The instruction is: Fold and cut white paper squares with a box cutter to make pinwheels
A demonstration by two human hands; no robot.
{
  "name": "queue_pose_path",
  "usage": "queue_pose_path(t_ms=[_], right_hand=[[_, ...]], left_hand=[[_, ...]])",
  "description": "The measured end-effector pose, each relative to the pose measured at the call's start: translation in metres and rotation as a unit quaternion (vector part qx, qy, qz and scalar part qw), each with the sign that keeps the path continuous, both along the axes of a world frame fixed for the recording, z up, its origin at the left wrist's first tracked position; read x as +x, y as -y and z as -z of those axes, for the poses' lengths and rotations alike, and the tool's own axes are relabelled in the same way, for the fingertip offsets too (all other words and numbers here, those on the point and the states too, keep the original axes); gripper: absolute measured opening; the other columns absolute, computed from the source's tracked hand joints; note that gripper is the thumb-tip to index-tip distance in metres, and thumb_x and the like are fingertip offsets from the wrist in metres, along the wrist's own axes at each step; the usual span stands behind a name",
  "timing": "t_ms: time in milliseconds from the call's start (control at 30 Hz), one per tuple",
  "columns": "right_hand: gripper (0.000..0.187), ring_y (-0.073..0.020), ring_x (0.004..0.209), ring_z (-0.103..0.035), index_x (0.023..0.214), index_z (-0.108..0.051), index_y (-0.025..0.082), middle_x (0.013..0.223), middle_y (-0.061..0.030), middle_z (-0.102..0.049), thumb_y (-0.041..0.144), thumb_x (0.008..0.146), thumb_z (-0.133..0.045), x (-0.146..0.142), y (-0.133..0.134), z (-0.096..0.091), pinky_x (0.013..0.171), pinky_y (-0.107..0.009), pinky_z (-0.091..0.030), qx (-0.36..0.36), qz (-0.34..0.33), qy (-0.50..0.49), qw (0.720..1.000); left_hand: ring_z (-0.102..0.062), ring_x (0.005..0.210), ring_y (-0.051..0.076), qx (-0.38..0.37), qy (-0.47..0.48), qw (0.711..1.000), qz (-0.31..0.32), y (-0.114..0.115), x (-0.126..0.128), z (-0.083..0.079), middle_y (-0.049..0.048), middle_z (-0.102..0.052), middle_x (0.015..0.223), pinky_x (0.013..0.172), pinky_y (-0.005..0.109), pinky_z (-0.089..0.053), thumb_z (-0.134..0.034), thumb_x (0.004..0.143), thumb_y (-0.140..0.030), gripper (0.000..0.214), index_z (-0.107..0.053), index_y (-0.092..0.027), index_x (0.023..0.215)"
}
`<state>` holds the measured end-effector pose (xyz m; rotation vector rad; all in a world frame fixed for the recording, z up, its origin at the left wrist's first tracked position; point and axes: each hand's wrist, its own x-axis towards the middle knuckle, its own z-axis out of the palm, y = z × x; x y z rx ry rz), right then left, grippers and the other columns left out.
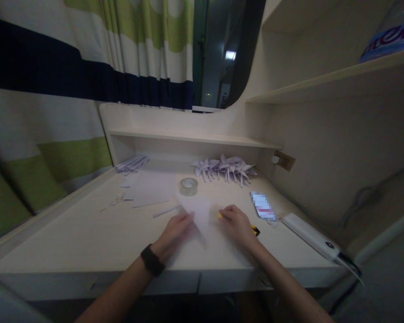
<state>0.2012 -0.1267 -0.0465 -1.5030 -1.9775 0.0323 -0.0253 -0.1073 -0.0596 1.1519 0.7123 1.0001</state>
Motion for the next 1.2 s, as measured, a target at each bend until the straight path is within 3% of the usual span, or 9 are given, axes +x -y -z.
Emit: queue_pose_path(t_ms=[100, 200, 300, 367, 467, 600, 700, 867, 1200], right_hand=[[0.018, -0.0183, 0.086, -0.057, 0.092, -0.071, 0.020, 0.090, -0.0060, -0.061, 0.018, 0.083, -0.056, 0.009, -0.014, 0.005, 0.075, -0.027, -0.042, -0.012, -0.025, 0.033, 0.999], [0.020, -0.0179, 0.085, -0.057, 0.095, -0.072, 0.020, 0.091, -0.0062, -0.063, 0.017, 0.081, -0.059, 0.020, -0.025, 0.012, 0.076, -0.027, -0.042, -0.036, -0.034, 0.047, 0.998], [0.020, -0.0182, 0.086, -0.057, 0.098, -0.072, 0.021, 0.093, -0.0068, -0.063, 0.020, 0.081, -0.060, 0.024, -0.030, 0.018, 0.077, -0.027, -0.041, -0.052, -0.050, 0.065, 0.995], [0.020, -0.0181, 0.086, -0.057, 0.099, -0.072, 0.022, 0.094, -0.0067, -0.064, 0.022, 0.083, -0.059, 0.024, -0.032, 0.020, 0.077, -0.027, -0.041, -0.052, -0.066, 0.073, 0.994], [0.020, -0.0185, 0.086, -0.057, 0.099, -0.072, 0.023, 0.092, -0.0060, -0.064, 0.024, 0.083, -0.060, 0.022, -0.034, 0.024, 0.077, -0.027, -0.041, -0.050, -0.080, 0.080, 0.992], [0.018, -0.0188, 0.086, -0.057, 0.096, -0.073, 0.024, 0.090, -0.0057, -0.064, 0.026, 0.084, -0.060, 0.023, -0.035, 0.027, 0.076, -0.028, -0.040, -0.051, -0.083, 0.084, 0.992], [0.017, -0.0189, 0.085, -0.057, 0.095, -0.073, 0.024, 0.090, -0.0058, -0.065, 0.027, 0.084, -0.060, 0.029, -0.034, 0.027, 0.077, -0.029, -0.040, -0.046, -0.087, 0.083, 0.992], [0.016, -0.0184, 0.084, -0.057, 0.093, -0.073, 0.022, 0.089, -0.0063, -0.066, 0.024, 0.083, -0.060, 0.039, -0.028, 0.022, 0.076, -0.028, -0.040, -0.067, -0.106, 0.073, 0.989], [0.019, -0.0184, 0.086, -0.057, 0.097, -0.072, 0.021, 0.091, -0.0075, -0.064, 0.020, 0.085, -0.057, 0.043, -0.016, 0.014, 0.079, -0.030, -0.042, -0.086, -0.157, 0.058, 0.982]], left_hand=[[-0.067, 0.076, 0.022, 0.029, -0.143, 0.980, 0.132, 0.008, -0.003, 0.005, 0.0142, -0.070, 0.085, 0.071, 0.035, -0.053, -0.059, 0.081, -0.046, 0.037, -0.066, -0.011, 0.088], [-0.067, 0.067, 0.023, 0.147, -0.316, 0.928, 0.131, 0.011, -0.006, 0.006, 0.0122, -0.069, 0.075, 0.065, 0.037, -0.053, -0.052, 0.084, -0.049, 0.042, -0.067, -0.010, 0.089], [-0.059, 0.104, 0.027, 0.407, -0.414, 0.813, 0.044, 0.002, -0.006, -0.006, 0.0131, -0.066, 0.108, 0.093, 0.044, -0.042, -0.049, 0.087, -0.044, 0.038, -0.063, -0.017, 0.111], [-0.034, 0.132, 0.030, 0.534, -0.448, 0.712, 0.080, -0.012, -0.003, -0.015, 0.0103, -0.047, 0.138, 0.107, 0.050, -0.024, -0.054, 0.084, -0.048, 0.048, -0.054, -0.024, 0.125], [-0.018, 0.138, 0.033, 0.557, -0.511, 0.646, 0.111, -0.035, 0.004, -0.018, 0.0064, -0.032, 0.149, 0.107, 0.058, -0.015, -0.046, 0.084, -0.059, 0.059, -0.041, -0.031, 0.136], [-0.022, 0.137, 0.033, 0.530, -0.551, 0.631, 0.129, -0.049, 0.014, -0.003, 0.0067, -0.028, 0.150, 0.107, 0.054, -0.019, -0.028, 0.090, -0.061, 0.060, -0.033, -0.032, 0.141], [-0.027, 0.135, 0.033, 0.516, -0.568, 0.635, 0.086, -0.044, 0.020, 0.008, 0.0102, -0.031, 0.148, 0.107, 0.051, -0.022, -0.021, 0.092, -0.058, 0.060, -0.033, -0.027, 0.142], [-0.029, 0.134, 0.035, 0.491, -0.599, 0.633, 0.015, -0.031, 0.025, 0.013, 0.0161, -0.037, 0.144, 0.105, 0.049, -0.025, -0.019, 0.093, -0.056, 0.063, -0.041, -0.018, 0.138], [-0.025, 0.135, 0.035, 0.467, -0.611, 0.639, -0.017, -0.030, 0.028, 0.021, 0.0170, -0.032, 0.147, 0.106, 0.046, -0.022, -0.020, 0.093, -0.055, 0.063, -0.039, -0.017, 0.139]])
